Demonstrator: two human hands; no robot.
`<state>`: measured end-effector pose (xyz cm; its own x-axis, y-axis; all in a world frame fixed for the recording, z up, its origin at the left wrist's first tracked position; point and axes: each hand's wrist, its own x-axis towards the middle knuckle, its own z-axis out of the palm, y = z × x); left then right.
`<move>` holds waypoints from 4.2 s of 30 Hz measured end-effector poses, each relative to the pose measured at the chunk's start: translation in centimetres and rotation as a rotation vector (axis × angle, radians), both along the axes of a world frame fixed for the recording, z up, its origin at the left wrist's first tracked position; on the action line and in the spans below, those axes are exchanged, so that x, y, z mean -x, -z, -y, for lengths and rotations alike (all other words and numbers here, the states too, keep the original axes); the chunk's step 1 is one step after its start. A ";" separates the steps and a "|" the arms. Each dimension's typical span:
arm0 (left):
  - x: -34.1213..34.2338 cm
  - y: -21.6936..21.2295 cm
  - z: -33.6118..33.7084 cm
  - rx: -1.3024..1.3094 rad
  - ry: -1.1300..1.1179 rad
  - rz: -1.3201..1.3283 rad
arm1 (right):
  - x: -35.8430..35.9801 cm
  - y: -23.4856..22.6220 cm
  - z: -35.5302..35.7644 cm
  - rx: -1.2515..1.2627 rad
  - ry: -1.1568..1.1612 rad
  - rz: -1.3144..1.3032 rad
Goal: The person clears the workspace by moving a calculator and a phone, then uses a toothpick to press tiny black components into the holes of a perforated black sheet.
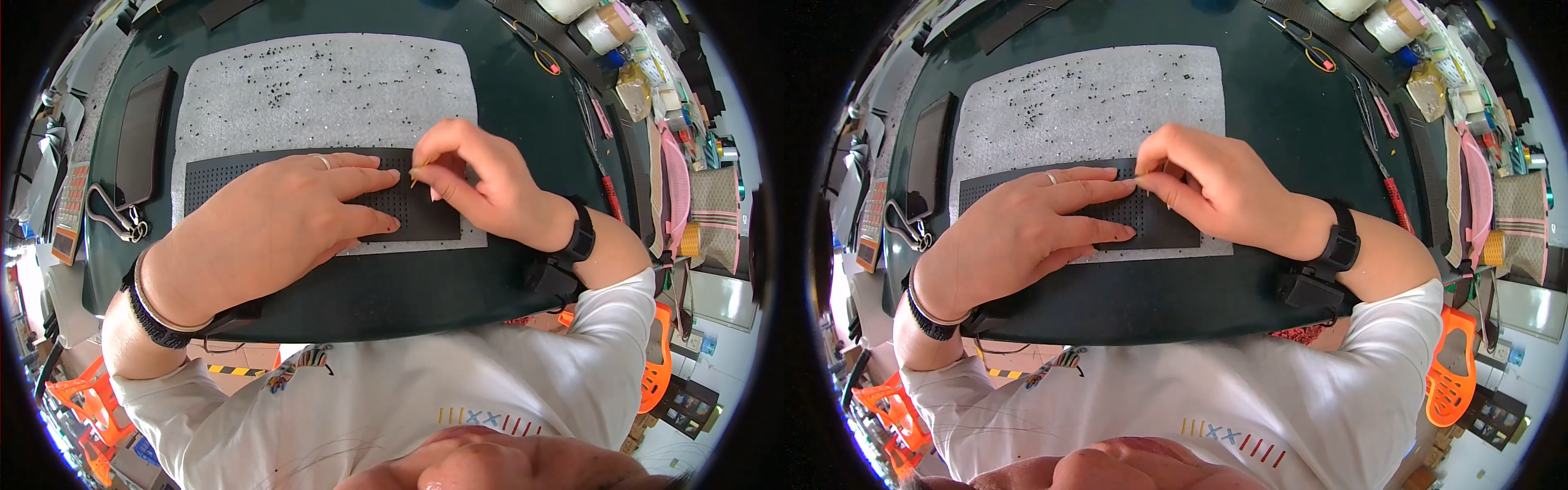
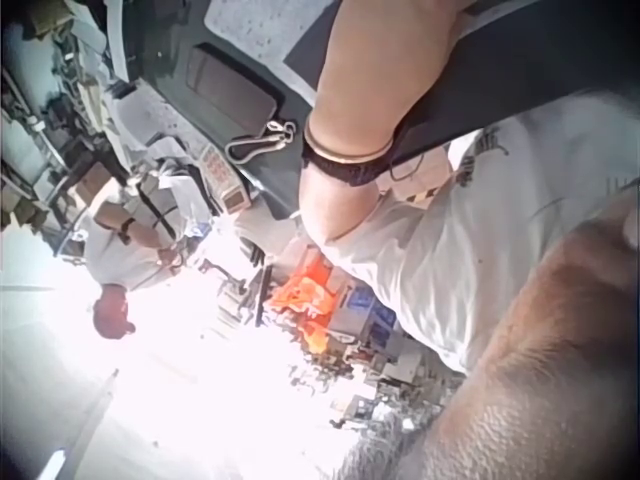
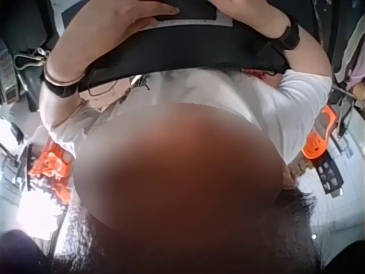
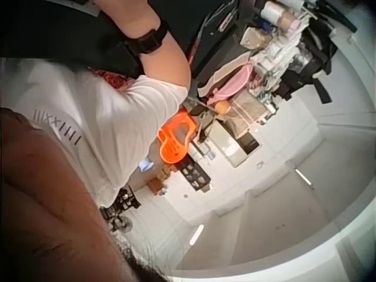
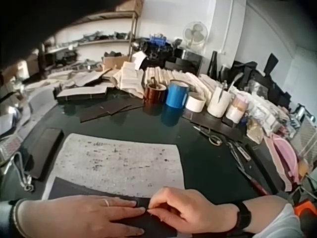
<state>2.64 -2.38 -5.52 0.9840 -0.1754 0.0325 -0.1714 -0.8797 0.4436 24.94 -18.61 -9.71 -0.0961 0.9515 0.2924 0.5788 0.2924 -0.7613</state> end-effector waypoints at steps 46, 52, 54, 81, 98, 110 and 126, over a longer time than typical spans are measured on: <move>-0.3 0.3 0.0 -0.046 0.036 0.061 | 0.2 -0.1 0.4 0.019 -0.099 -0.013; -0.3 0.4 0.0 -0.068 0.039 0.064 | 0.4 -0.3 0.7 0.022 -0.086 -0.035; -0.3 0.3 0.1 -0.108 0.038 0.080 | 0.3 -0.2 0.5 -0.024 -0.120 0.008; -0.2 0.2 0.3 -0.070 0.039 0.082 | 0.0 -0.2 1.0 -0.028 -0.158 -0.026; -0.1 0.7 0.2 -0.063 0.043 0.085 | 0.0 -0.2 0.8 -0.052 -0.130 0.045; -0.2 0.5 0.2 -0.079 0.048 0.103 | -0.1 -0.2 0.7 -0.053 -0.075 0.073; -0.1 0.5 0.2 -0.075 0.043 0.107 | -0.2 -0.2 0.7 -0.082 -0.087 0.105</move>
<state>2.75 -2.61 -6.02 0.9671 -0.2229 0.1223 -0.2523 -0.9006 0.3539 25.13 -19.33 -9.52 -0.2113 0.9115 0.3528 0.6233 0.4037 -0.6697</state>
